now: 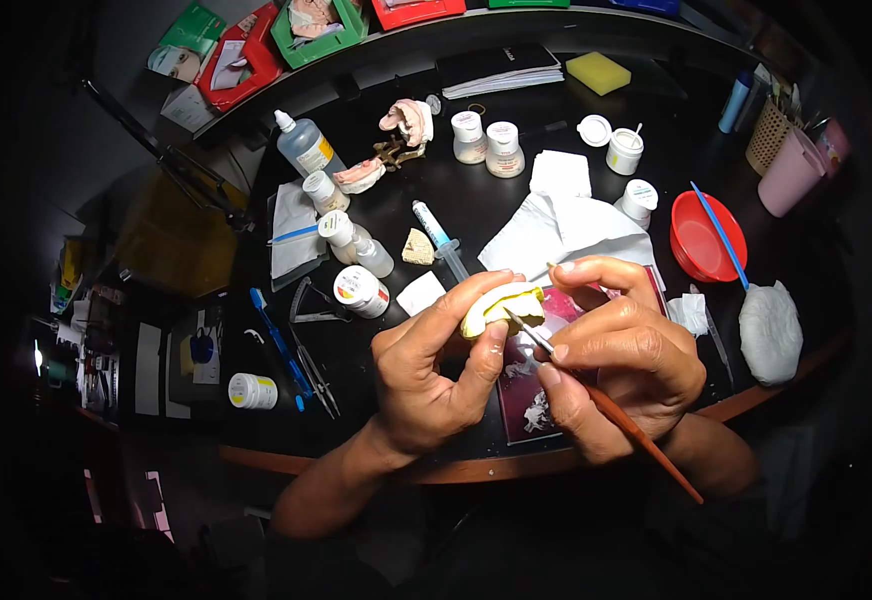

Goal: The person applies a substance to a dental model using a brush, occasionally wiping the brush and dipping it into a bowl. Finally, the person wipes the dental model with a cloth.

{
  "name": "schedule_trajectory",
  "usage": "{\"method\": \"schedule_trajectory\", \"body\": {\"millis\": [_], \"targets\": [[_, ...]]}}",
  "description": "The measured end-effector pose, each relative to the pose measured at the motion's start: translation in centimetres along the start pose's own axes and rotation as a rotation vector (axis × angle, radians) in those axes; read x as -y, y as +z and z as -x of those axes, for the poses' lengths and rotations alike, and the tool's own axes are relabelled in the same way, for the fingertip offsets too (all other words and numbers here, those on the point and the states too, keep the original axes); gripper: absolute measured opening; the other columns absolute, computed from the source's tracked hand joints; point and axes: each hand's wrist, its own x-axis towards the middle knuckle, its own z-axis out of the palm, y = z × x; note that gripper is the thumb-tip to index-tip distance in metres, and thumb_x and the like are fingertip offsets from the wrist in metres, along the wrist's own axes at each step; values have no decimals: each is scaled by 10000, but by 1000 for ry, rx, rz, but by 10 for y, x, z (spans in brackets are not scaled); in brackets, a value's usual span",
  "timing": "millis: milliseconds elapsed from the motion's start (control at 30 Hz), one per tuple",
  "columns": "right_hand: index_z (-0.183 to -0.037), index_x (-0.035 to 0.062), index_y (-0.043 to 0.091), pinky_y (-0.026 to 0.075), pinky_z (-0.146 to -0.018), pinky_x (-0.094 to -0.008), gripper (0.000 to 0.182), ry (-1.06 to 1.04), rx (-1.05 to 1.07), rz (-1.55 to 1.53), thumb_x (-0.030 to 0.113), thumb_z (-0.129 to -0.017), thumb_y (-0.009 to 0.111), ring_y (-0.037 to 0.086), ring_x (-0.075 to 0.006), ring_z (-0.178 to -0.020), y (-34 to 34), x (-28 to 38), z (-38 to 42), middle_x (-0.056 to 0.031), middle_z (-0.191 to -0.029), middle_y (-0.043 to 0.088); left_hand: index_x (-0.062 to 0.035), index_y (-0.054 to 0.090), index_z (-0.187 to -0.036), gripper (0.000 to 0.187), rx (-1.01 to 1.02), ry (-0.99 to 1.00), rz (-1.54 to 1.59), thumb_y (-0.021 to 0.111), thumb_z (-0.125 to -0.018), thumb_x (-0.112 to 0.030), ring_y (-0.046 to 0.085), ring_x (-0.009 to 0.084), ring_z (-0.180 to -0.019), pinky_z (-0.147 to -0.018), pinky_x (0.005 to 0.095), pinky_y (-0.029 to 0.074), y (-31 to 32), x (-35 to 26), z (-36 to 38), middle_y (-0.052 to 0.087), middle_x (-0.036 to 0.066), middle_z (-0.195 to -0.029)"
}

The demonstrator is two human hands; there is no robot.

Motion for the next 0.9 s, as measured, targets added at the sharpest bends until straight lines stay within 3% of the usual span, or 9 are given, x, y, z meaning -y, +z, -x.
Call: {"method": "schedule_trajectory", "body": {"millis": [133, 200, 333, 433, 700, 900], "targets": [[-884, 18, 689, 550, -966, -493, 202, 22, 17, -68, -70, -710, 741, 683, -379, -1080, 1, 1, 3, -82, -780, 695, 86, 633, -1358, 376, 12, 43, -24, 651, -986, 31, 737, 169, -1014, -848, 262, 588, 1, 1, 0, 744, 208, -1216], [-897, 2, 667, 523, -1073, -594, 199, -3, 69, -60, -76, -724, 726, 631, -403, -1144, 0, 4, 2, -107, -756, 674, 89, 631, -1360, 381, 5, 17, 15, 652, -984, 32, 739, 168, -1013, -846, 262, 590, 2, -1, 0, 745, 207, -1214], [-822, 14, 655, 494, -1086, -653, 166, -17, 130, -85, -60, -701, 741, 634, -399, -1116, 3, 6, 3, -98, -744, 668, 94, 629, -1362, 387, -11, 10, 27, 654, -980, 37, 742, 167, -1006, -840, 259, 590, 2, 0, 0, 745, 207, -1214], [-811, 39, 659, 572, -957, -517, 184, -11, 103, -77, -49, -690, 766, 703, -378, -1074, 2, 7, 3, -71, -784, 680, 93, 636, -1353, 384, -11, -11, 9, 655, -974, 37, 742, 168, -1013, -838, 258, 588, 2, -2, 2, 749, 209, -1202], [-823, 30, 660, 574, -800, -380, 180, -52, -33, 21, -51, -719, 783, 720, -350, -1041, 9, -1, 5, -71, -798, 689, 93, 657, -1328, 383, 22, 46, -55, 670, -956, 3, 753, 197, -981, -851, 286, 585, 1, 1, 1, 762, 210, -1143], [-886, -1, 655, 630, -948, -491, 227, -32, 40, 23, -101, -720, 772, 646, -367, -1125, 4, 2, 7, -115, -820, 690, 117, 632, -1338, 388, 65, 6, -102, 652, -978, -26, 715, 163, -977, -859, 273, 553, -2, -4, 1, 753, 176, -1113]]}}
